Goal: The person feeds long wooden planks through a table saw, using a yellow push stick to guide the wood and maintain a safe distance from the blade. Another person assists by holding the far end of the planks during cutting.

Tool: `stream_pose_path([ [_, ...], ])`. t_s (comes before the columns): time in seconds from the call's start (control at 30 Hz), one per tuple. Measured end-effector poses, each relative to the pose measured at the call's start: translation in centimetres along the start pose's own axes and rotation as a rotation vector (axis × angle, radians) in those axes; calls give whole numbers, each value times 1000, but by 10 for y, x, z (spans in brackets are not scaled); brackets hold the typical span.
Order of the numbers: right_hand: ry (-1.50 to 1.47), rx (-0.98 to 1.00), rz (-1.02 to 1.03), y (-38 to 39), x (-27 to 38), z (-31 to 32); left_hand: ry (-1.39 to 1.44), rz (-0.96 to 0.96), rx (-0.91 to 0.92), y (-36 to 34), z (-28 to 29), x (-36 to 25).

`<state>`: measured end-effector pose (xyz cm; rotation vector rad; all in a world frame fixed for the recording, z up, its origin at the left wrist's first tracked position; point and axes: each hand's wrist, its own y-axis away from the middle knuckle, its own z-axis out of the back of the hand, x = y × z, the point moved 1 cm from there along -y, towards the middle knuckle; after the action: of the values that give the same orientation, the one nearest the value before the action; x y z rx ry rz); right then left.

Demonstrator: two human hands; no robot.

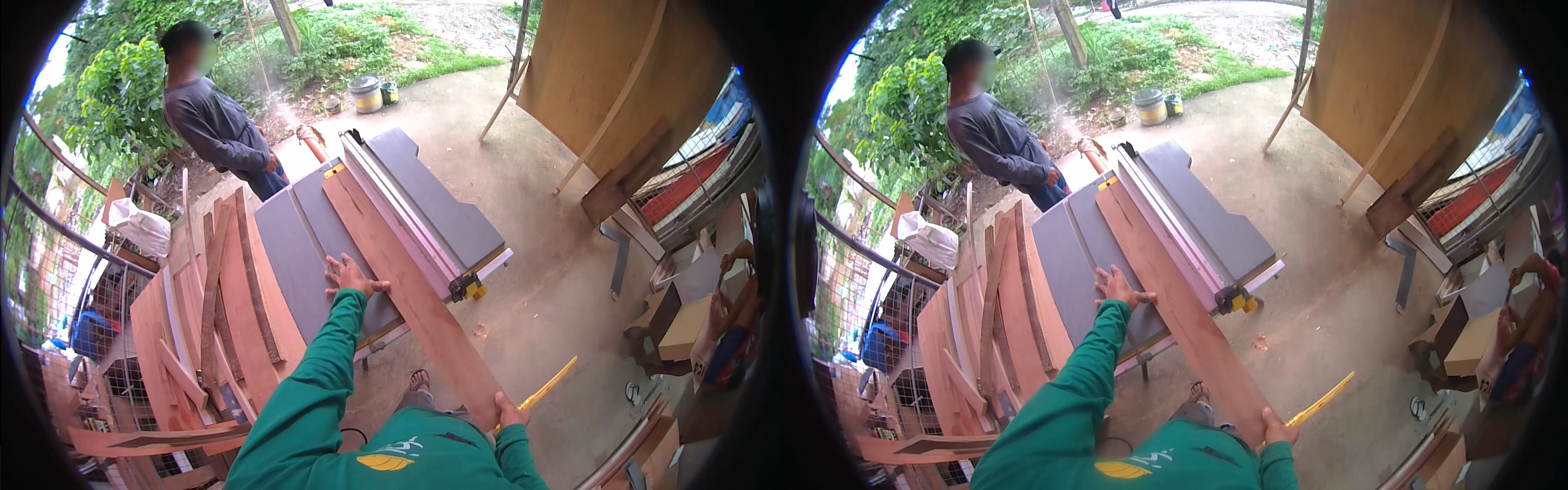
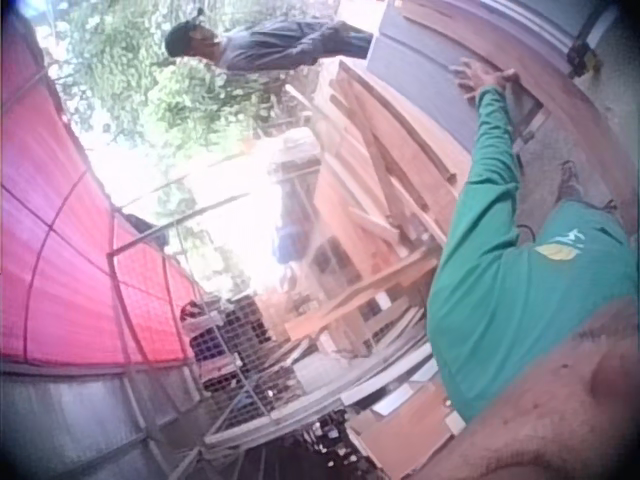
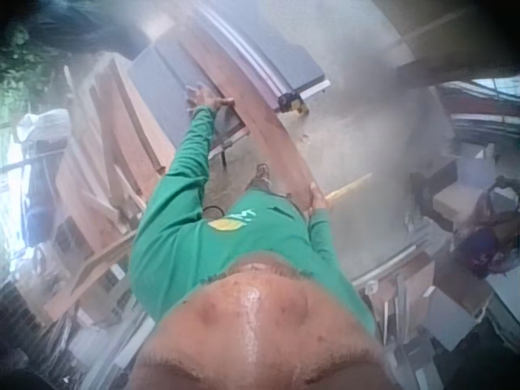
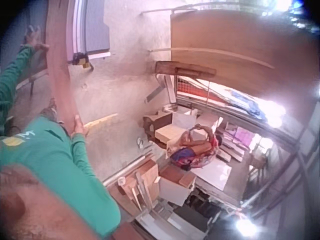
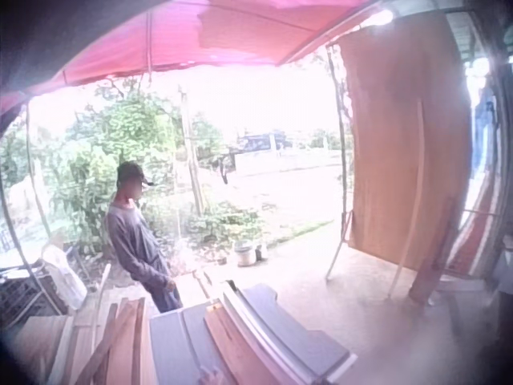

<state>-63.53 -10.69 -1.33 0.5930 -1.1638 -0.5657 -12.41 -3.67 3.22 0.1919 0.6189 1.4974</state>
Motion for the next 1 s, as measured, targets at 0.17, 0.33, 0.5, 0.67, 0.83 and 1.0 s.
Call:
stream_pose_path([
  [0.17, 100, -71, -10, -14, -11, -8, 12, -1, -23, -11, 3, 0],
  [0.33, 94, -79, -40, -11, 1, -27, 40, 22, -49, -23, 12, -4],
  [0.5, 95, -113, -26, -5, 9, -41, 54, 50, -9, -34, 21, -8],
  [0.67, 123, -111, -33, -24, -7, -45, 51, 74, -16, -33, 29, -14],
  [0.83, 89, -81, -24, -22, -2, -54, 51, 70, 4, -55, 27, -8],
  [1.0, 42, -68, -23, -5, 16, -63, 47, 68, 8, -57, 34, -12],
])
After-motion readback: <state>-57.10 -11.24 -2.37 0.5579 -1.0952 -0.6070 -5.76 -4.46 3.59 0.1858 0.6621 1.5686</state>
